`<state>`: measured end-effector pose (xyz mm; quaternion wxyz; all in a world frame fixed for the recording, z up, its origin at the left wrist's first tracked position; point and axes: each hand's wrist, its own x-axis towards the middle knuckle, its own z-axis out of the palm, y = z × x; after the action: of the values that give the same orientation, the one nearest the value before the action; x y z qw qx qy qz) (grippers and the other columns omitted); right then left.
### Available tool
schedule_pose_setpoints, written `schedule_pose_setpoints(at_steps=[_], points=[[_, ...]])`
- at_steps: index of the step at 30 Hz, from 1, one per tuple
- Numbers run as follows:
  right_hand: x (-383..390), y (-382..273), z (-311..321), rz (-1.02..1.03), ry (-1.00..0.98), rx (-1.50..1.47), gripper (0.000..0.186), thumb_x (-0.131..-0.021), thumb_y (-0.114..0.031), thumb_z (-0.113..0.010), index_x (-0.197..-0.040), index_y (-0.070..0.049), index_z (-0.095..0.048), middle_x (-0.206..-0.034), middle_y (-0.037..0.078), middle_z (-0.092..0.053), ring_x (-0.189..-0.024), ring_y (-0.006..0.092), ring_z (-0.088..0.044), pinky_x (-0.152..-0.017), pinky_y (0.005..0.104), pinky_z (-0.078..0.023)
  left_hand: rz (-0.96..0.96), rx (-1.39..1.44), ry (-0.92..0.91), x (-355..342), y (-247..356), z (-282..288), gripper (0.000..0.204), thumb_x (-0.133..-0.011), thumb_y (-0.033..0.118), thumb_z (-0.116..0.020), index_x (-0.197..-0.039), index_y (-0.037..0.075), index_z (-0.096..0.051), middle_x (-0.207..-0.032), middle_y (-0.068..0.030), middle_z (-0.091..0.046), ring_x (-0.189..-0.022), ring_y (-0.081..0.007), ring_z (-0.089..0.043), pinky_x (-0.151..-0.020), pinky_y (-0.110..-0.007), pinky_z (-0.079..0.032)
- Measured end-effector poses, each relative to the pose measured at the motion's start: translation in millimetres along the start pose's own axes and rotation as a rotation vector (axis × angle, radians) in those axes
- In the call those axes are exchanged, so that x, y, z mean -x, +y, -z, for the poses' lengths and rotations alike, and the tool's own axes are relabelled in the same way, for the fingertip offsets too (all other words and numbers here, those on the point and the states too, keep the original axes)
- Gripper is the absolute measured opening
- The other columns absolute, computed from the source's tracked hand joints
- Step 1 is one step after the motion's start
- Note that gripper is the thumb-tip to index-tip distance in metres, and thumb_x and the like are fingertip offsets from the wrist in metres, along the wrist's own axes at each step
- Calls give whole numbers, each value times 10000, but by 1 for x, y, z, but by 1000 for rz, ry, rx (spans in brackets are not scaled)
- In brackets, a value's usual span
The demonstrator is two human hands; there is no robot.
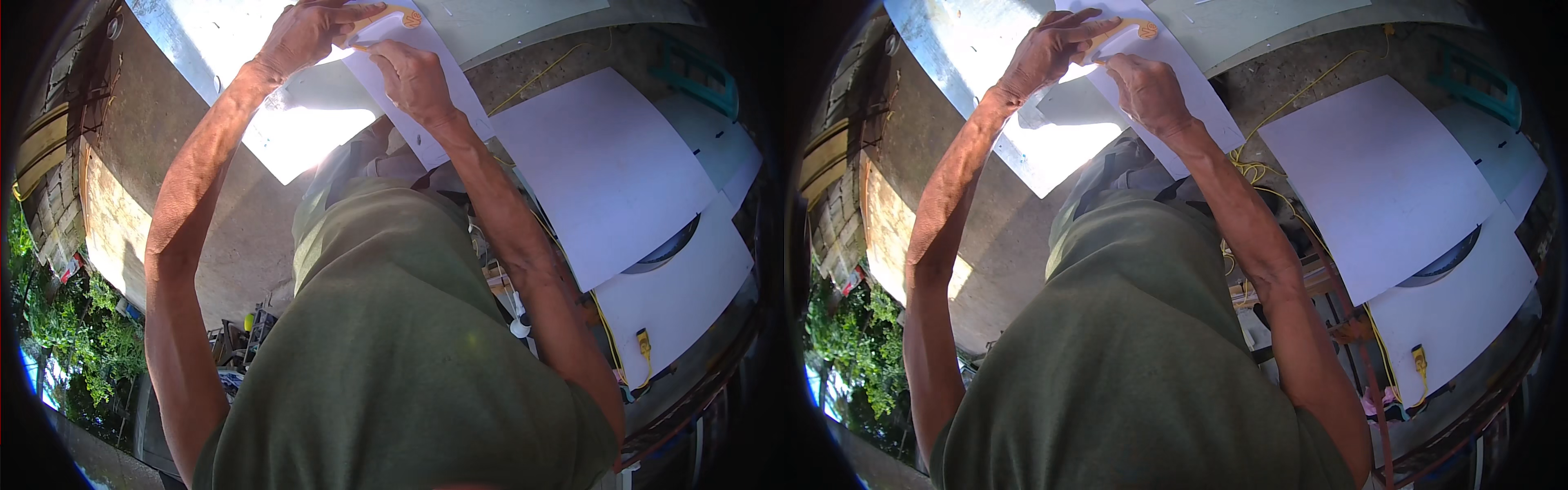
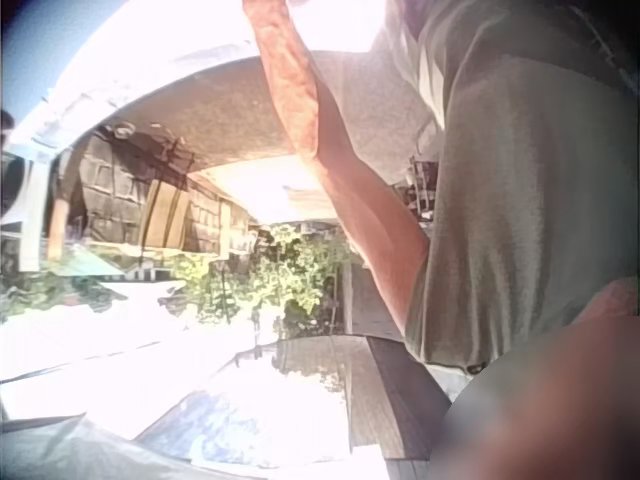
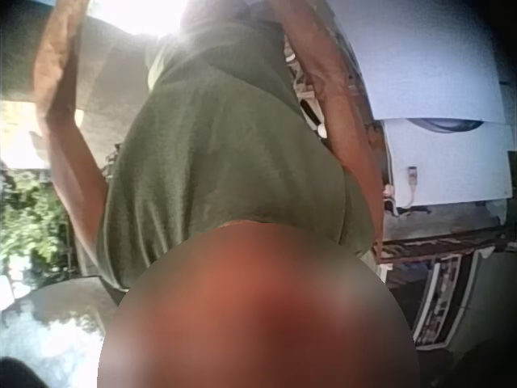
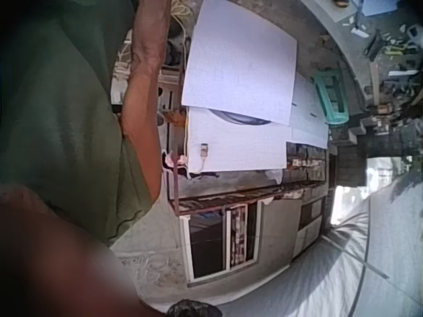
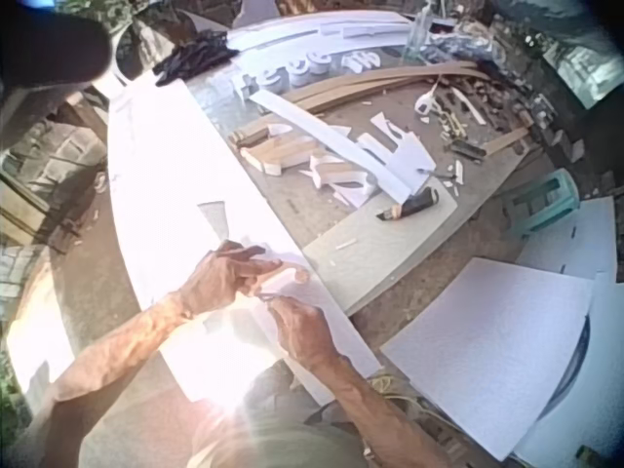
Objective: The recorder is tracing letter templates onto a substrate and cutting them out using a utility knife.
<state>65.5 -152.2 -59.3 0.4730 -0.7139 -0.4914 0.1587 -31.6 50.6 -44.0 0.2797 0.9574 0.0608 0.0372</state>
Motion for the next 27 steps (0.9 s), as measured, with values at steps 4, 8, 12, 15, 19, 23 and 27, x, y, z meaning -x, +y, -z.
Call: schedule_pose_setpoints(at_steps=[4, 8, 12, 15, 19, 23, 27], points=[[-2, -2, 5, -5, -38, 4, 71, -902, -27, -683, -969, -3, -681, -870, 172, -714, -773, 351, -709, -689, 386, -565, 81, 33, -56, -2, 10, 6, 562, -856, 36, -682, -1336, 328, -669, -1373, 13, -648, -1146, -263, -612, -1011, -393, -546], [1, -9, 17, -16, 81, -9, 106, -899, -8, -682, -997, 0, -641, -829, 185, -698, -754, 370, -701, -644, 414, -554, -41, 135, -66, -11, 22, 24, 488, -844, 265, -694, -1317, 147, -689, -1329, -47, -687, -1291, -365, -585, -1063, -480, -417], [8, -11, 22, -142, 72, -66, 113, -914, -10, -671, -1017, 1, -628, -837, 185, -696, -747, 367, -702, -647, 408, -550, -19, 145, -68, -9, 23, 26, 470, -847, 191, -673, -1315, 156, -692, -1336, -46, -683, -1312, -355, -574, -1068, -471, -415], [13, -14, 19, -126, 67, -34, 78, -941, -27, -658, -1019, -24, -658, -698, 79, -665, -582, 133, -658, -538, 294, -511, -16, 146, -70, -9, 26, 29, 453, -853, 166, -654, -1304, 156, -700, -1337, -39, -683, -1316, -353, -571, -1080, -470, -411], [15, -20, 3, -66, 33, -95, 86, -937, -35, -668, -1021, -17, -657, -693, 86, -658, -569, 161, -649, -539, 319, -509, -2, 123, -75, -5, 14, 21, 454, -845, 180, -667, -1297, 166, -705, -1339, -27, -682, -1322, -347, -568, -1092, -470, -408], [9, -12, -7, -16, 69, -82, 91, -929, -38, -678, -1014, -14, -657, -712, 101, -669, -582, 193, -658, -560, 332, -519, -4, 144, -56, -7, 19, 21, 454, -839, 175, -676, -1292, 179, -707, -1340, -19, -682, -1326, -336, -566, -1100, -467, -406], [8, -9, -11, -47, 62, -85, 73, -924, -38, -683, -988, -15, -657, -733, 108, -684, -608, 203, -677, -576, 333, -527, 14, 141, -52, -7, 17, 18, 450, -849, 162, -672, -1297, 179, -703, -1338, -23, -682, -1325, -325, -569, -1101, -464, -405]])
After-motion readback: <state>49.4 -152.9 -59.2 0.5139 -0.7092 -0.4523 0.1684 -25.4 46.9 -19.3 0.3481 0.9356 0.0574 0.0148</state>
